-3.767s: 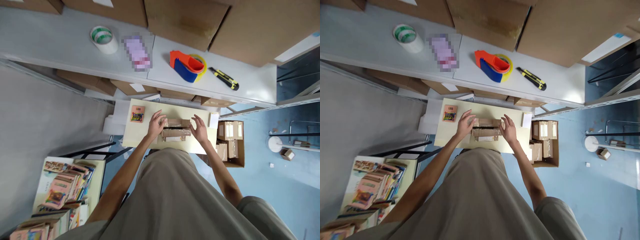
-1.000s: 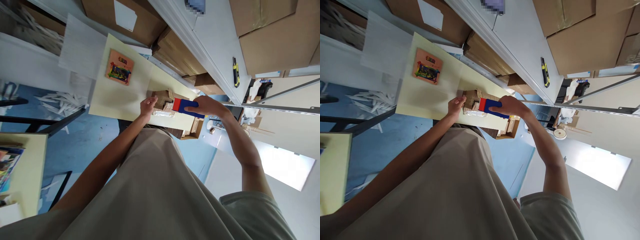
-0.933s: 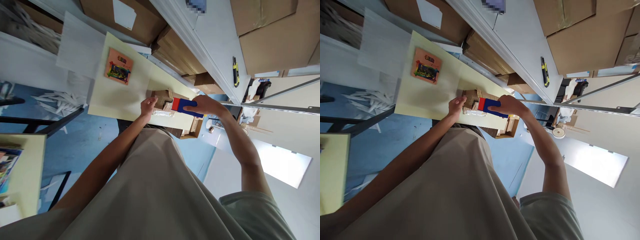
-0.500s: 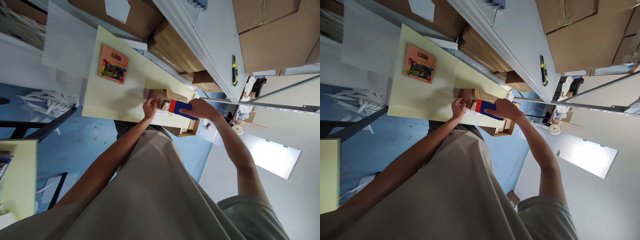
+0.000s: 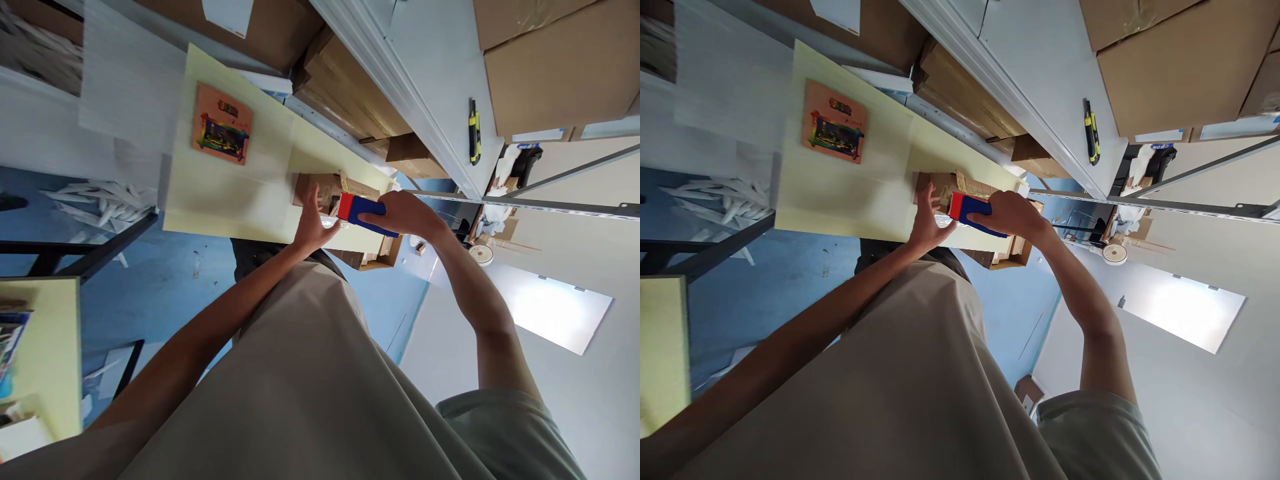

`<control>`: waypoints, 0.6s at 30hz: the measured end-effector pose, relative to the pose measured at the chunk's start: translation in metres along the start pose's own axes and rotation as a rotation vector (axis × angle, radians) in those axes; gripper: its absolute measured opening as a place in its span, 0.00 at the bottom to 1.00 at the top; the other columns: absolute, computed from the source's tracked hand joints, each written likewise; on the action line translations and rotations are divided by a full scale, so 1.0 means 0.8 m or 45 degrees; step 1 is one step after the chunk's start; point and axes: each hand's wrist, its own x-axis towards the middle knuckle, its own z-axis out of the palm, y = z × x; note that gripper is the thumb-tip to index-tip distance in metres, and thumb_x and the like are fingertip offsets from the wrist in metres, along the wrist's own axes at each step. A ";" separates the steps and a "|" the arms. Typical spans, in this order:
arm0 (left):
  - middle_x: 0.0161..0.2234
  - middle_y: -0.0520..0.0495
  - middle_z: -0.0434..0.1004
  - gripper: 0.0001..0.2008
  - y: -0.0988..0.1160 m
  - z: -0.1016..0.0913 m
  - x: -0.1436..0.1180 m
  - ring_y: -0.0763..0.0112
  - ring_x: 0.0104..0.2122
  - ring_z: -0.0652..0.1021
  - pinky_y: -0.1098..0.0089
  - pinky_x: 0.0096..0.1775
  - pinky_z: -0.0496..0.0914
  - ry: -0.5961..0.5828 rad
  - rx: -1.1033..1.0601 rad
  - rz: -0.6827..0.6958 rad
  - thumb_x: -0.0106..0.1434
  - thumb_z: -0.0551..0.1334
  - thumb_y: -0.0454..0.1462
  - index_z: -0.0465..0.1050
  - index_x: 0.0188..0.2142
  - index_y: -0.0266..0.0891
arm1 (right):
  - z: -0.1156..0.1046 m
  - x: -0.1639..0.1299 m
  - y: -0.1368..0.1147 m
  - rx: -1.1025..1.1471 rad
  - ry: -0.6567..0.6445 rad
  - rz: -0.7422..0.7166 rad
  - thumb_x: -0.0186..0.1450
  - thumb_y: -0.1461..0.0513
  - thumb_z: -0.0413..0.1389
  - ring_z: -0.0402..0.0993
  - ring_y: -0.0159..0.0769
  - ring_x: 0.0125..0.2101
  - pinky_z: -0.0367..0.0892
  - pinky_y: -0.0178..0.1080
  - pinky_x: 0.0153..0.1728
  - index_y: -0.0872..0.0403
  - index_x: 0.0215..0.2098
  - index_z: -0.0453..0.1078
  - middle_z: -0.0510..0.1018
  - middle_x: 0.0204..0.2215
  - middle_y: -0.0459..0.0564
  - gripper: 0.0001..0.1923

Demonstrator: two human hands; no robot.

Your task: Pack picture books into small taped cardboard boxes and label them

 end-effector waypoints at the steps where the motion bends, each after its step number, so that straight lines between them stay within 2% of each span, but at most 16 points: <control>1: 0.79 0.26 0.60 0.52 0.007 -0.001 0.008 0.37 0.72 0.73 0.43 0.68 0.74 -0.042 0.066 0.052 0.64 0.79 0.46 0.57 0.81 0.44 | 0.000 0.000 -0.001 -0.013 0.009 -0.016 0.74 0.29 0.60 0.77 0.46 0.30 0.64 0.45 0.35 0.53 0.34 0.77 0.78 0.26 0.56 0.37; 3: 0.79 0.29 0.60 0.48 0.015 -0.006 0.032 0.35 0.71 0.72 0.40 0.70 0.72 -0.130 0.175 0.130 0.63 0.81 0.43 0.65 0.78 0.47 | 0.000 -0.001 -0.003 -0.052 0.016 -0.035 0.75 0.32 0.61 0.79 0.49 0.33 0.66 0.46 0.37 0.54 0.36 0.79 0.80 0.27 0.58 0.35; 5: 0.76 0.32 0.65 0.40 0.018 -0.012 0.058 0.36 0.68 0.75 0.41 0.69 0.72 -0.237 0.227 0.170 0.63 0.81 0.41 0.74 0.72 0.49 | -0.001 -0.002 -0.006 -0.075 0.032 -0.036 0.74 0.34 0.64 0.81 0.52 0.36 0.68 0.46 0.39 0.55 0.39 0.80 0.81 0.30 0.60 0.32; 8: 0.69 0.32 0.71 0.30 0.012 -0.019 0.083 0.39 0.62 0.79 0.44 0.64 0.76 -0.342 0.231 0.162 0.64 0.81 0.42 0.80 0.63 0.46 | -0.001 0.001 -0.010 -0.047 0.070 -0.052 0.72 0.36 0.68 0.82 0.55 0.40 0.69 0.46 0.42 0.55 0.41 0.80 0.82 0.31 0.60 0.30; 14: 0.59 0.35 0.74 0.26 -0.011 -0.017 0.079 0.46 0.55 0.80 0.48 0.62 0.77 -0.304 0.183 0.094 0.65 0.80 0.40 0.81 0.60 0.45 | -0.005 0.024 -0.011 -0.031 0.114 -0.089 0.69 0.31 0.68 0.81 0.54 0.39 0.69 0.46 0.41 0.55 0.38 0.79 0.78 0.29 0.58 0.36; 18: 0.52 0.38 0.74 0.25 -0.029 -0.015 0.073 0.49 0.52 0.80 0.49 0.62 0.77 -0.312 0.180 0.064 0.63 0.80 0.39 0.83 0.59 0.45 | -0.012 0.052 0.006 0.002 0.122 -0.182 0.66 0.27 0.69 0.80 0.51 0.38 0.70 0.46 0.41 0.54 0.37 0.79 0.75 0.27 0.55 0.39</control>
